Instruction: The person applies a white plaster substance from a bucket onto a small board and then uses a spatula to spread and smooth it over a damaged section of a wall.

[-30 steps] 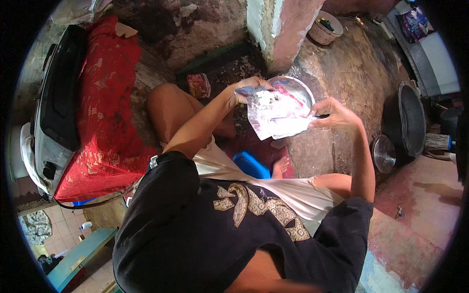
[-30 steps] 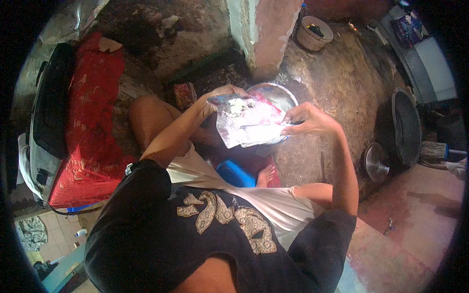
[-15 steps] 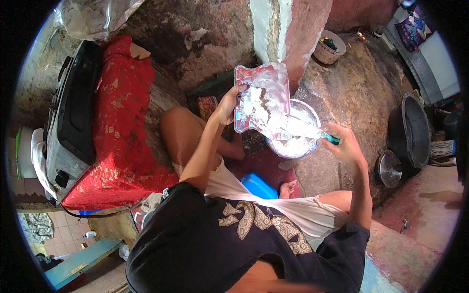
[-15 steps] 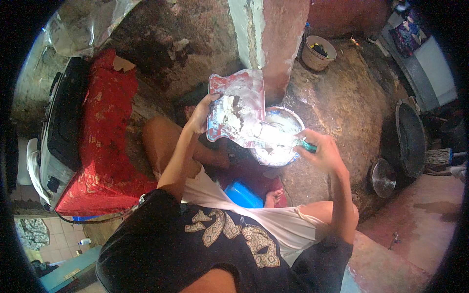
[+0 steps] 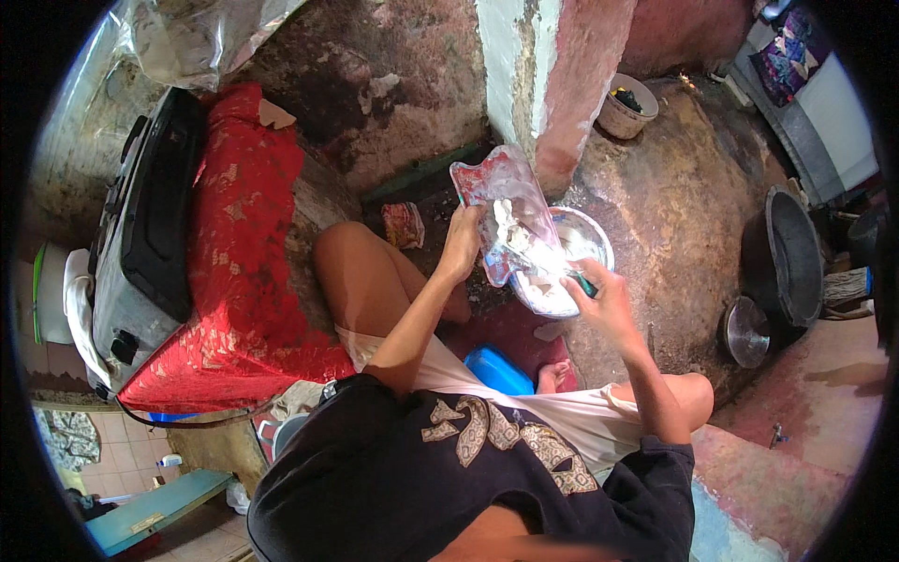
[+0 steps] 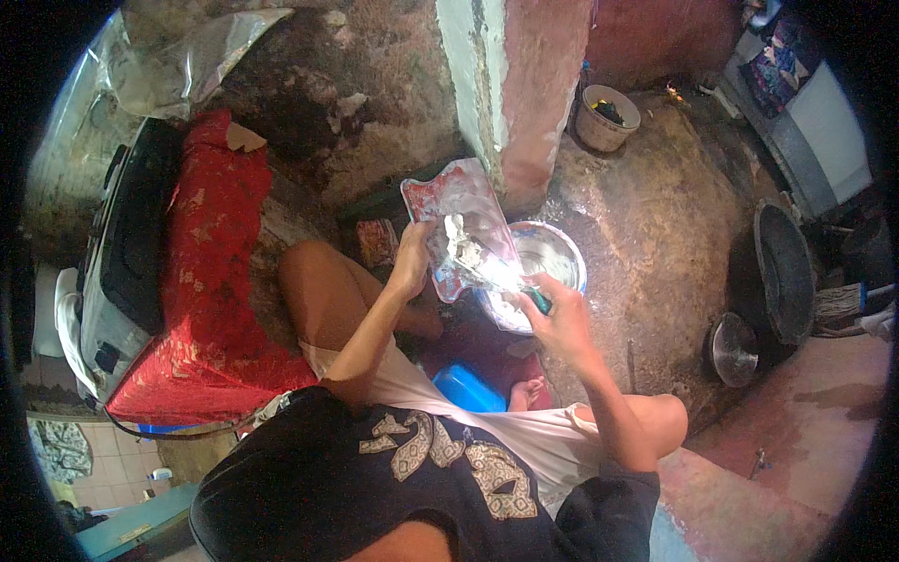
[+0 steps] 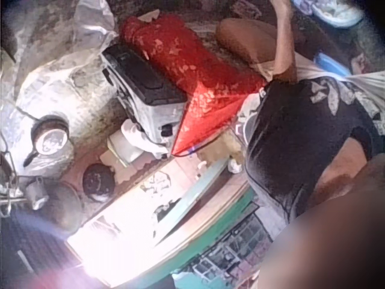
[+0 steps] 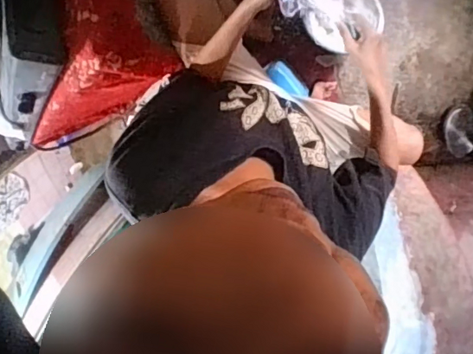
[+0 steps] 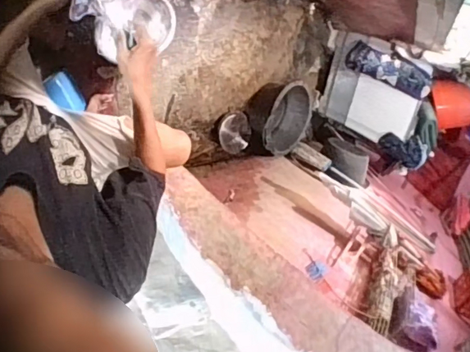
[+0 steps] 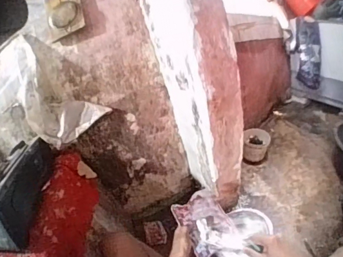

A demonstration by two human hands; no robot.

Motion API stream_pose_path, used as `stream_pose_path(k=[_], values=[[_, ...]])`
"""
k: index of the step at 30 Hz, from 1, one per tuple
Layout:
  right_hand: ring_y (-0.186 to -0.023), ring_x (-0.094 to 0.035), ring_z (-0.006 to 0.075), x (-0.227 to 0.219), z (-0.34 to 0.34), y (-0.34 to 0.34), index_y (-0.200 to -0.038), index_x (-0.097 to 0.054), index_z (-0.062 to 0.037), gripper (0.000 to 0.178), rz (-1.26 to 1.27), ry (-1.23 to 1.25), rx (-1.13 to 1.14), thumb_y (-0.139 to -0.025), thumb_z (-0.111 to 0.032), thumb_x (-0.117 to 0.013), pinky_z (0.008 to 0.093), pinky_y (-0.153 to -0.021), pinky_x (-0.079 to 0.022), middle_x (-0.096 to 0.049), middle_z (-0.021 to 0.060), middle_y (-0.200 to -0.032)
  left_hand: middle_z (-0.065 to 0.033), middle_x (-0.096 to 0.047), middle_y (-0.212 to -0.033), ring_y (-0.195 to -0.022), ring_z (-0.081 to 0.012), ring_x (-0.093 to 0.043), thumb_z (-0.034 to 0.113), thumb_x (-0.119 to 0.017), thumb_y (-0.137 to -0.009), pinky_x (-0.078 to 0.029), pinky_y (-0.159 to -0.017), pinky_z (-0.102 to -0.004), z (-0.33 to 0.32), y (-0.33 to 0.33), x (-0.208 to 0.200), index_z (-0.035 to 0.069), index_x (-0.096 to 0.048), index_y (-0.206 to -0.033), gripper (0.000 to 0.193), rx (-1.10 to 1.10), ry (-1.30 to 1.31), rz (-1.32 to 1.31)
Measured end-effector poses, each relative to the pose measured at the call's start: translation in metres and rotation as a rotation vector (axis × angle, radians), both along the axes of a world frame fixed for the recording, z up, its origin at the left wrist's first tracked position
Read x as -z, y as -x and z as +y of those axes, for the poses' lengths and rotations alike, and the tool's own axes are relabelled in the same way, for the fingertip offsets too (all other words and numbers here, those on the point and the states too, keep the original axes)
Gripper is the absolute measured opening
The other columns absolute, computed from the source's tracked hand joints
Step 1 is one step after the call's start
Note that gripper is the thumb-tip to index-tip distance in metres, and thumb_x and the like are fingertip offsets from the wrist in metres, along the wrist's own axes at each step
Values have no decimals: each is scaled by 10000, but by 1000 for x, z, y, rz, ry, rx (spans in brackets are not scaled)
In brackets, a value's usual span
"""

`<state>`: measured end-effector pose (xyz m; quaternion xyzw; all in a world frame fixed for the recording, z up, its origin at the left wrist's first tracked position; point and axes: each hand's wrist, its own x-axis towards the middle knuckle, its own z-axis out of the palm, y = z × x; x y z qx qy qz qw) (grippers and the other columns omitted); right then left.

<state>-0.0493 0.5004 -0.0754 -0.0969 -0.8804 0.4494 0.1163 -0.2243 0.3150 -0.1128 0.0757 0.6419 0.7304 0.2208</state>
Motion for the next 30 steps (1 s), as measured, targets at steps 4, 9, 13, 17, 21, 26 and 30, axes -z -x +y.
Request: stream_pose_path(k=[4, 9, 13, 17, 21, 26, 30], values=[[-684, -594, 125, 8, -9, 4, -1024, -619, -29, 275, -48, 171, 36, -804, -184, -671, 304, -621, -460, -656, 133, -765, -81, -555, -989, -915, -174, -486, 269, -399, -897, -371, -850, -320, 0, -20, -12, -37, -520, -1023, 352, -102, 87, 210], [-711, -587, 109, 18, -20, 10, -1014, -612, -5, 248, 121, 217, 42, -818, -150, -658, 289, -620, -459, -664, 92, -772, -128, -581, -995, -908, -217, -505, 293, -388, -897, -381, -850, -347, -1, -27, -14, -43, -507, -1054, 390, -90, 51, 390], [-703, -592, 111, 22, -25, 20, -1012, -600, 6, 232, 62, 432, 72, -823, -119, -651, 269, -628, -469, -664, 106, -821, -172, -593, -951, -891, -233, -534, 299, -370, -915, -398, -830, -366, -4, -41, 0, -56, -503, -1054, 404, -14, 173, 416], [-702, -548, 65, 14, -19, 30, -1061, -540, 26, 267, 180, 310, 53, -829, -70, -630, 214, -618, -446, -626, 24, -782, -95, -567, -1019, -944, -179, -500, 294, -422, -912, -385, -858, -328, -3, -36, 9, -29, -506, -1126, 397, -46, 44, 276], [-712, -551, 59, -6, 7, 17, -1081, -552, 30, 306, 109, 75, 68, -792, -36, -628, 210, -622, -448, -635, 32, -807, -131, -563, -1126, -1027, -251, -554, 276, -439, -883, -429, -917, -400, -8, -10, 8, 2, -432, -1227, 441, -52, -400, -388], [-756, -620, 143, -39, 48, 2, -1057, -602, 11, 343, -32, 15, 3, -736, -102, -640, 281, -700, -484, -667, 115, -826, -158, -539, -1187, -1068, -286, -549, 270, -477, -851, -417, -960, -423, -22, -5, 5, 4, -407, -1253, 487, 65, -577, -442], [-691, -613, 153, -60, 59, -5, -1038, -614, -5, 326, -164, -129, -74, -734, -121, -641, 292, -655, -479, -657, 117, -760, -151, -531, -1196, -1093, -278, -533, 235, -505, -830, -401, -976, -418, -23, -8, 0, 8, -392, -1266, 505, 83, -462, -388]])
